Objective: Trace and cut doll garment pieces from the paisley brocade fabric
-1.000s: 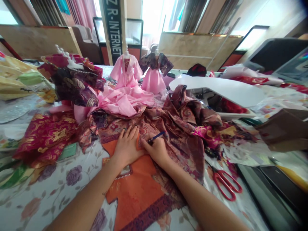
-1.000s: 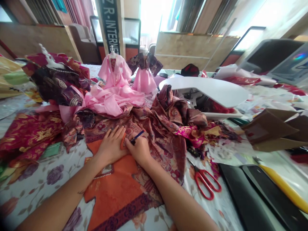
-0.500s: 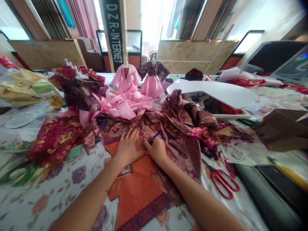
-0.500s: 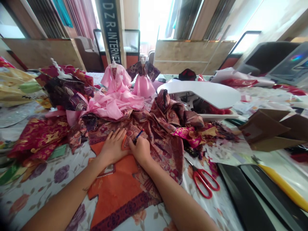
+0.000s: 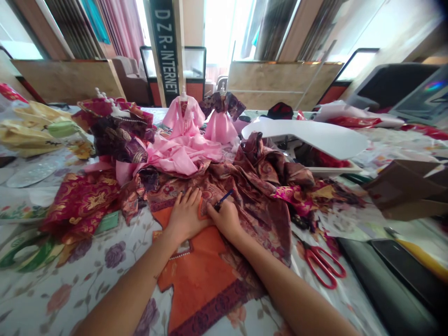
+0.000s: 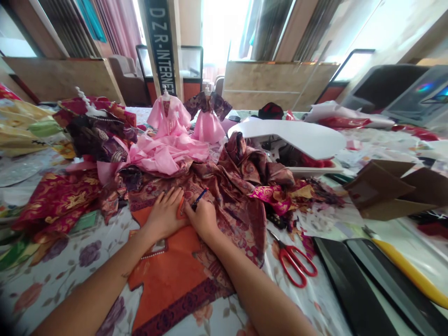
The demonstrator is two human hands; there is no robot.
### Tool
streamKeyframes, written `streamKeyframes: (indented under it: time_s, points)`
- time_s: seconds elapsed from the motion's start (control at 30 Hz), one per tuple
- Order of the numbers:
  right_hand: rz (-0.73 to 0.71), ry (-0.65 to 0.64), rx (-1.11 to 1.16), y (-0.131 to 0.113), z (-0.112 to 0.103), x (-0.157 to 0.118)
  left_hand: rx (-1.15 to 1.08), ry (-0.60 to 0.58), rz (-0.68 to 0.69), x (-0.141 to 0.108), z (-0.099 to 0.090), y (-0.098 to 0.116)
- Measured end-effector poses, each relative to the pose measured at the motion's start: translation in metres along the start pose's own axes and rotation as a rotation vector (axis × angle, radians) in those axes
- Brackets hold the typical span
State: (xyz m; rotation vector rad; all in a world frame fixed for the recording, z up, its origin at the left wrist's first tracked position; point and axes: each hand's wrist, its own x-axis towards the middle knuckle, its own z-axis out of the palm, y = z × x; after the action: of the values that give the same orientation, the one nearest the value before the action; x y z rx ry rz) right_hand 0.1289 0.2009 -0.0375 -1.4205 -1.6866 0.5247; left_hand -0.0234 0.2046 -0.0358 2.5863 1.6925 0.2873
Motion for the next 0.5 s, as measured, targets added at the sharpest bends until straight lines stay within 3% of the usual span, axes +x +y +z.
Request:
streamKeyframes:
  time_s: [0.1,0.2,0.33,0.5]
  points:
    - [0.043,0.107,0.017,0.003,-0.004,0.004,-0.002,0.007,0.003,0.000,-0.001,0.001]
    - [0.013,0.090,0.049,0.000,-0.015,0.007,0.013,0.017,0.011,-0.001,-0.001,0.001]
    - [-0.095,-0.045,0.037,-0.015,-0.038,-0.009,0.032,0.036,0.026,-0.002,0.001,0.000]
    - [-0.297,-0.331,-0.020,-0.036,-0.059,-0.058,0.025,0.053,0.020,-0.003,0.002,0.000]
